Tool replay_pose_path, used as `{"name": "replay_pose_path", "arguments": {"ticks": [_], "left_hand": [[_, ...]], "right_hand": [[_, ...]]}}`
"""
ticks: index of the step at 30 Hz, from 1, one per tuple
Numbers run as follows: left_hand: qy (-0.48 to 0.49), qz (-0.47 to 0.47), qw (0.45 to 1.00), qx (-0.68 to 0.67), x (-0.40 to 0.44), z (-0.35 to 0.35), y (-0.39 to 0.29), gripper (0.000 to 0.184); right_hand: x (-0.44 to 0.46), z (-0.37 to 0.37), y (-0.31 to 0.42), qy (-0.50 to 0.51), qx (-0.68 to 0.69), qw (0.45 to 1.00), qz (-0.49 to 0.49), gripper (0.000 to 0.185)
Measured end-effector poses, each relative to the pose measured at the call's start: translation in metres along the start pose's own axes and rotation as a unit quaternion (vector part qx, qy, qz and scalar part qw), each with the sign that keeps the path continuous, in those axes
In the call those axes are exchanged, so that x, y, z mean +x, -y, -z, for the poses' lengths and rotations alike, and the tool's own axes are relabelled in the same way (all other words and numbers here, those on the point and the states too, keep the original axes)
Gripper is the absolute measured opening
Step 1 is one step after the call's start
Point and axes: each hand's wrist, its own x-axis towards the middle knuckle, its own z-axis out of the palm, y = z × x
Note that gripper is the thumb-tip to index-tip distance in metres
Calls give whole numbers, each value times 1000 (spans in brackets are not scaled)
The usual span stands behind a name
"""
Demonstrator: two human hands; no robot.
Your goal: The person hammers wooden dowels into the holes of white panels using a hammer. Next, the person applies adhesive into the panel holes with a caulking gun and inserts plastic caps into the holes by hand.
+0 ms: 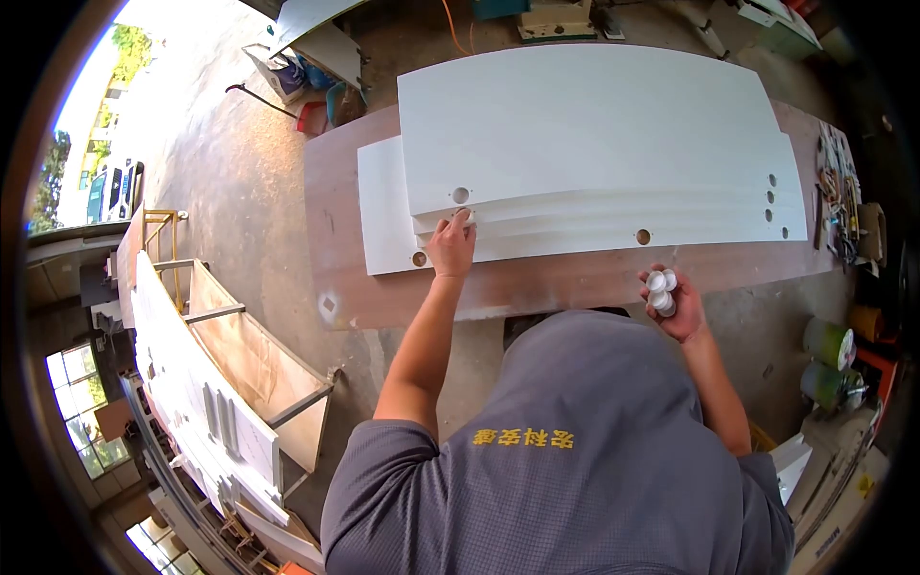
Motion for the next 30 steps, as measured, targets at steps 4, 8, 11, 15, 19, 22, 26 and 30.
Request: {"name": "replay_pose_path", "arguments": {"ticks": [4, 8, 11, 15, 19, 22, 26, 30], "left_hand": [[29, -24, 999, 23, -11, -6, 13, 29], [32, -24, 999, 32, -12, -7, 13, 29], [74, -10, 996, 40, -9, 1, 4, 34], [218, 7, 971, 102, 5, 20, -11, 36], [273, -25, 954, 123, 17, 19, 4, 36], [90, 210, 917, -326, 5, 32, 21, 36], [-80, 368, 746, -549, -20, -10, 34, 28], [-99, 438, 695, -562, -23, -34, 29, 23]], "right_hand": [[-2, 7, 1, 2, 14, 1000, 0, 40], [-5, 8, -1, -4, 12, 1000, -2, 39], [-6, 3, -1, -8, 8, 1000, -4, 39], [-9, 1, -6, -24, 2, 1000, -4, 38], [-4, -1, -7, -22, -5, 1000, -14, 38], [-4, 3, -8, -18, -11, 1000, 2, 38], [-7, 14, -7, -12, 20, 1000, -3, 39], [-9, 21, -5, -11, 23, 1000, -13, 40]]}}
